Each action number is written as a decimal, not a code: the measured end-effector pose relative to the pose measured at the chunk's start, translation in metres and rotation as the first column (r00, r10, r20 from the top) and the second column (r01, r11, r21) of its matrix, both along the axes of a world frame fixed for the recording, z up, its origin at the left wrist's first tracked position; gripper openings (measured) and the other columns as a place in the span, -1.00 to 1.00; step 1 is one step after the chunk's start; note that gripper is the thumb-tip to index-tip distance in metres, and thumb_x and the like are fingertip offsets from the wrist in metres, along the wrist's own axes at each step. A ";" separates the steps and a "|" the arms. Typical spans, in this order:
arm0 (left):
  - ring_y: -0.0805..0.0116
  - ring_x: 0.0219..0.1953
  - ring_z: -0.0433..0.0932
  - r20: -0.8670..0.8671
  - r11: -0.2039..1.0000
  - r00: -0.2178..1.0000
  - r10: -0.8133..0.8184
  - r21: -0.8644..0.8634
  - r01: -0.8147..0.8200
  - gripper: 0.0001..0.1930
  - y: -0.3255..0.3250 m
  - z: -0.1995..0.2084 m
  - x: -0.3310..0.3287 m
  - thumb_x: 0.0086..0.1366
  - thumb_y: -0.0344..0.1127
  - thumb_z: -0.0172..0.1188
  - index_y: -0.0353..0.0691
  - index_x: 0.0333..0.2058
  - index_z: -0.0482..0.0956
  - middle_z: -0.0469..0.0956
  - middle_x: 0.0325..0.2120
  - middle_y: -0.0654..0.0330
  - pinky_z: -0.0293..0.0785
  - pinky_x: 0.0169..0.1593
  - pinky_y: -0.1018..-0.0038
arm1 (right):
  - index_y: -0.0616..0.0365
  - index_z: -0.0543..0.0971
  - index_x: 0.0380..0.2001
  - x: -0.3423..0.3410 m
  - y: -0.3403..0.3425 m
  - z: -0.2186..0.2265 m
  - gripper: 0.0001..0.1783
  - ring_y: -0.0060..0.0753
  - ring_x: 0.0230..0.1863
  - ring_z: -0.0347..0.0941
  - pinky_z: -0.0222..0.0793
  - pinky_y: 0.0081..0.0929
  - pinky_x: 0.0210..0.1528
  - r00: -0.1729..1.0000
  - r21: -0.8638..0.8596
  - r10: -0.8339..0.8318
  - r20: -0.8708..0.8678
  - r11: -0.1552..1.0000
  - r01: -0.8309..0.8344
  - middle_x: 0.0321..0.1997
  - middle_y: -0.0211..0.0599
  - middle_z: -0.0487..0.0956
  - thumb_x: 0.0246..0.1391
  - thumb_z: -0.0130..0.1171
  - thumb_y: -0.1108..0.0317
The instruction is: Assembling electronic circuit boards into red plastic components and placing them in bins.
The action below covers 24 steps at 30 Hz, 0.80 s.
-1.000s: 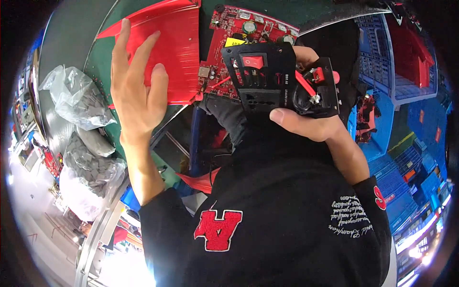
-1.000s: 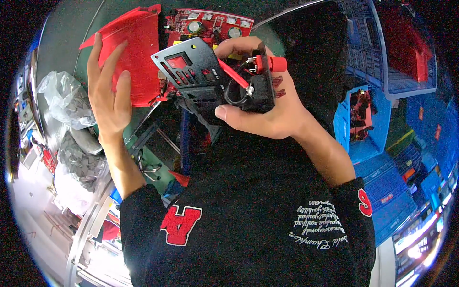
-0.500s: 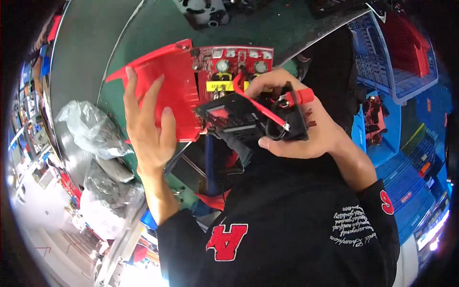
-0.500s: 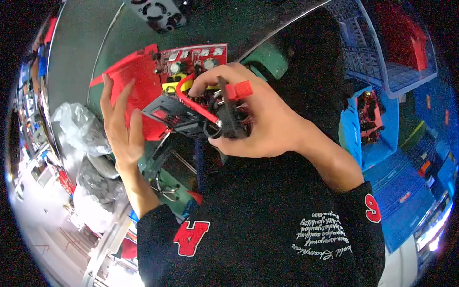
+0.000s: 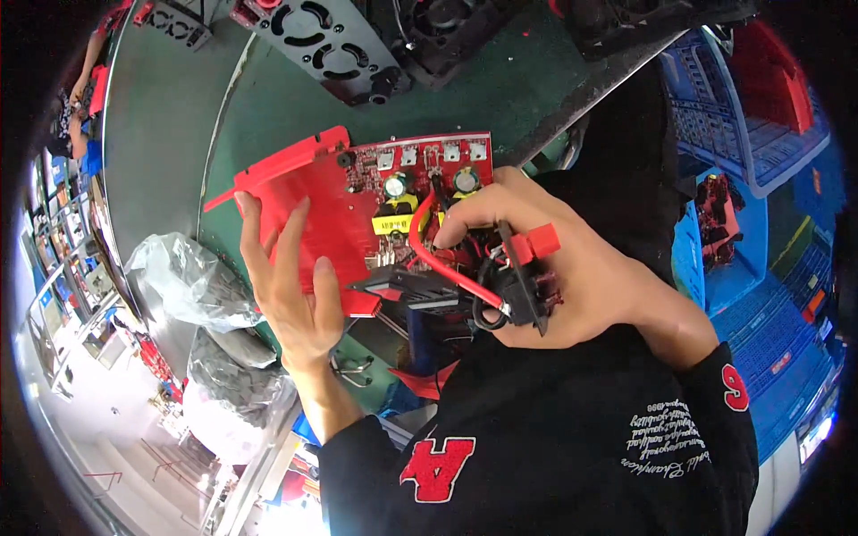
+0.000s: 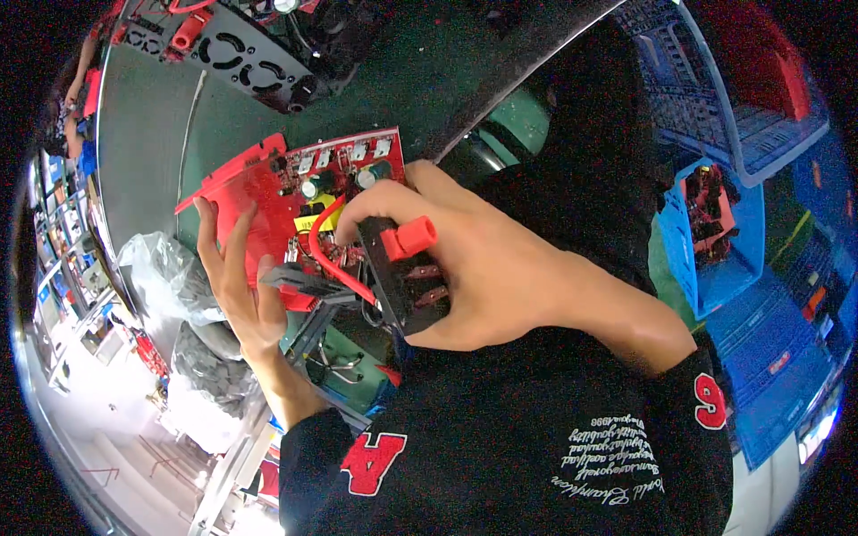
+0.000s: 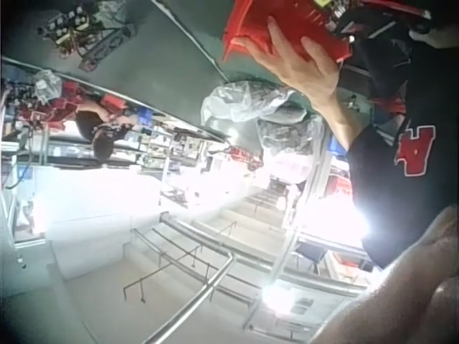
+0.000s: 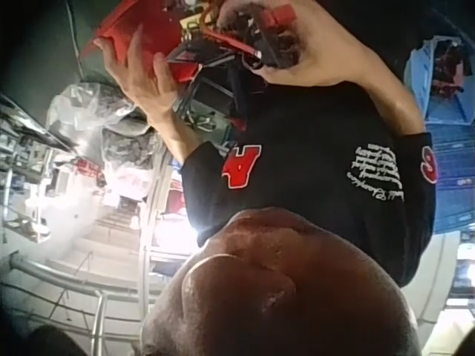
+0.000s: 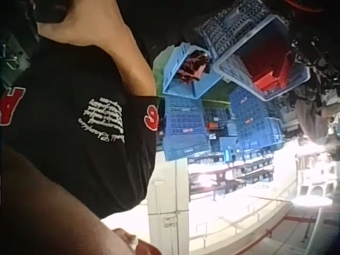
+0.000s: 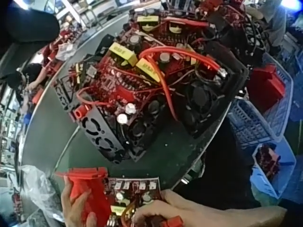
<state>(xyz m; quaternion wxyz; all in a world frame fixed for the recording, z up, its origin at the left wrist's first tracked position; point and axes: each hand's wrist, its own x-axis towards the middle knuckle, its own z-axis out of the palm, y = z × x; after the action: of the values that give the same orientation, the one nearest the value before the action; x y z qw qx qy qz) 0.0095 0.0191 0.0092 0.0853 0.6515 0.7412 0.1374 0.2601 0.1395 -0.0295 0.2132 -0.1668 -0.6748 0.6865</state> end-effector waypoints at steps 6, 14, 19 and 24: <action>-0.31 0.33 0.09 0.030 0.999 0.999 0.035 0.003 -0.035 -0.45 0.001 -0.002 0.002 -0.03 -0.45 0.03 -0.40 0.03 0.52 0.06 0.28 -0.36 0.26 0.24 0.04 | 0.13 0.45 -0.05 -0.002 -0.001 -0.003 -0.35 -0.28 -0.17 0.31 0.29 -0.42 -0.09 1.000 0.022 0.000 0.003 1.000 0.000 -0.09 -0.29 0.47 -0.35 0.37 0.35; -0.31 0.32 0.12 0.052 0.998 0.997 0.057 -0.001 -0.057 -0.46 0.001 -0.002 0.002 -0.02 -0.45 0.03 -0.39 0.03 0.52 0.07 0.27 -0.36 0.29 0.21 0.05 | 0.12 0.46 -0.08 -0.001 0.006 -0.001 -0.37 -0.28 -0.16 0.30 0.30 -0.43 -0.09 0.998 0.013 0.057 0.034 0.998 -0.057 -0.09 -0.34 0.49 -0.37 0.37 0.34; -0.26 0.32 0.14 0.045 0.998 0.997 0.055 -0.010 -0.055 -0.48 -0.001 -0.003 0.005 0.01 -0.41 0.03 -0.41 0.02 0.53 0.09 0.27 -0.33 0.28 0.22 0.07 | 0.00 0.38 -0.01 -0.003 0.005 -0.004 -0.30 -0.06 -0.12 0.25 0.30 -0.27 -0.05 0.993 -0.010 0.117 0.031 0.993 -0.117 -0.06 -0.36 0.46 -0.32 0.43 0.27; -0.19 0.29 0.21 0.041 0.996 0.997 0.063 0.068 -0.066 -0.52 0.002 -0.008 0.003 0.16 -0.26 0.04 -0.41 0.02 0.53 0.18 0.24 -0.27 0.23 0.25 0.11 | 0.08 0.33 0.13 -0.029 -0.025 -0.001 -0.17 -0.05 0.05 0.29 0.29 -0.27 0.11 0.995 0.007 -0.097 0.018 0.995 0.097 0.06 -0.13 0.36 -0.32 0.42 0.32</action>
<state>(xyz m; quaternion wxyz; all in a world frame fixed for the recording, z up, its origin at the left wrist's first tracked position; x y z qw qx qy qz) 0.0129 0.0213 0.0012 0.0727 0.6269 0.7550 0.1781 0.2308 0.1148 -0.0301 0.2406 -0.2048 -0.6701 0.6717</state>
